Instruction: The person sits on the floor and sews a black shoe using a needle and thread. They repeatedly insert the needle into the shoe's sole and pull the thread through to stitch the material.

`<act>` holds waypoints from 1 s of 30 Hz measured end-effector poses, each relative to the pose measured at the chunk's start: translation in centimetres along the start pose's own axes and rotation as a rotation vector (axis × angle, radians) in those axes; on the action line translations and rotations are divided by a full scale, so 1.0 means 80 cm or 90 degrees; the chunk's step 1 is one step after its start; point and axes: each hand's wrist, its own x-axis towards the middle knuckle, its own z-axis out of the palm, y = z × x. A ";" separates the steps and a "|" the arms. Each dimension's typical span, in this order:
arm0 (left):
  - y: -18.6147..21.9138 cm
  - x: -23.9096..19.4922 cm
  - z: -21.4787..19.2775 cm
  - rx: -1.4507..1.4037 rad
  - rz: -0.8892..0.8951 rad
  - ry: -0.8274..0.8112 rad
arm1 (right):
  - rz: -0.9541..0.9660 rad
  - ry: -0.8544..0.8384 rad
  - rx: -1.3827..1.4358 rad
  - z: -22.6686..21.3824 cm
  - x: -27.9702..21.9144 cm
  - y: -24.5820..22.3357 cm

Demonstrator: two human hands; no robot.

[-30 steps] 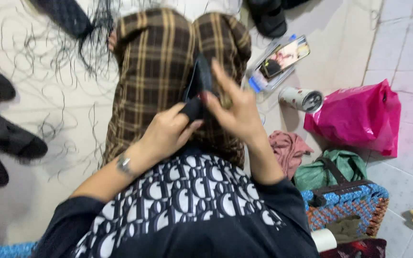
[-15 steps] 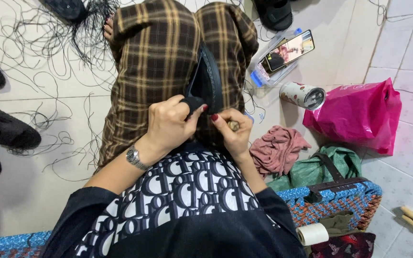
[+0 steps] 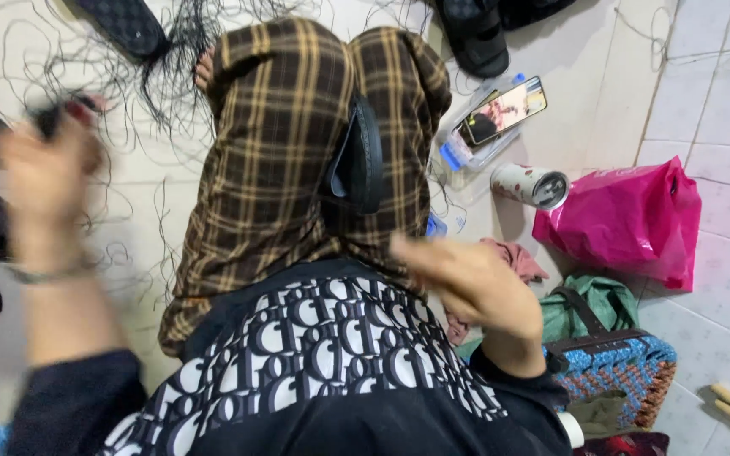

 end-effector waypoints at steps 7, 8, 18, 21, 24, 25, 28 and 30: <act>-0.041 0.001 0.012 -1.033 -0.330 -0.368 | 0.246 0.073 -0.635 0.025 0.013 0.025; -0.093 0.036 -0.056 -1.028 -0.227 -0.261 | 0.228 0.084 -0.660 0.025 0.014 0.027; -0.011 0.169 -0.261 -1.130 -0.062 0.245 | 0.360 0.003 -0.747 0.027 0.048 -0.016; -0.007 0.185 -0.268 -1.139 -0.108 0.307 | 0.483 -0.036 -0.858 0.046 0.043 -0.013; -0.005 0.194 -0.268 -1.137 -0.117 0.332 | 0.500 -0.036 -0.879 0.046 0.040 -0.004; -0.006 0.193 -0.268 -1.151 -0.111 0.334 | 0.456 0.005 -0.801 0.044 0.037 0.001; -0.004 0.194 -0.263 -1.173 -0.109 0.349 | 0.368 0.089 -0.636 0.037 0.030 0.018; -0.007 0.192 -0.263 -1.185 -0.110 0.364 | 0.329 0.137 -0.548 0.038 0.028 0.028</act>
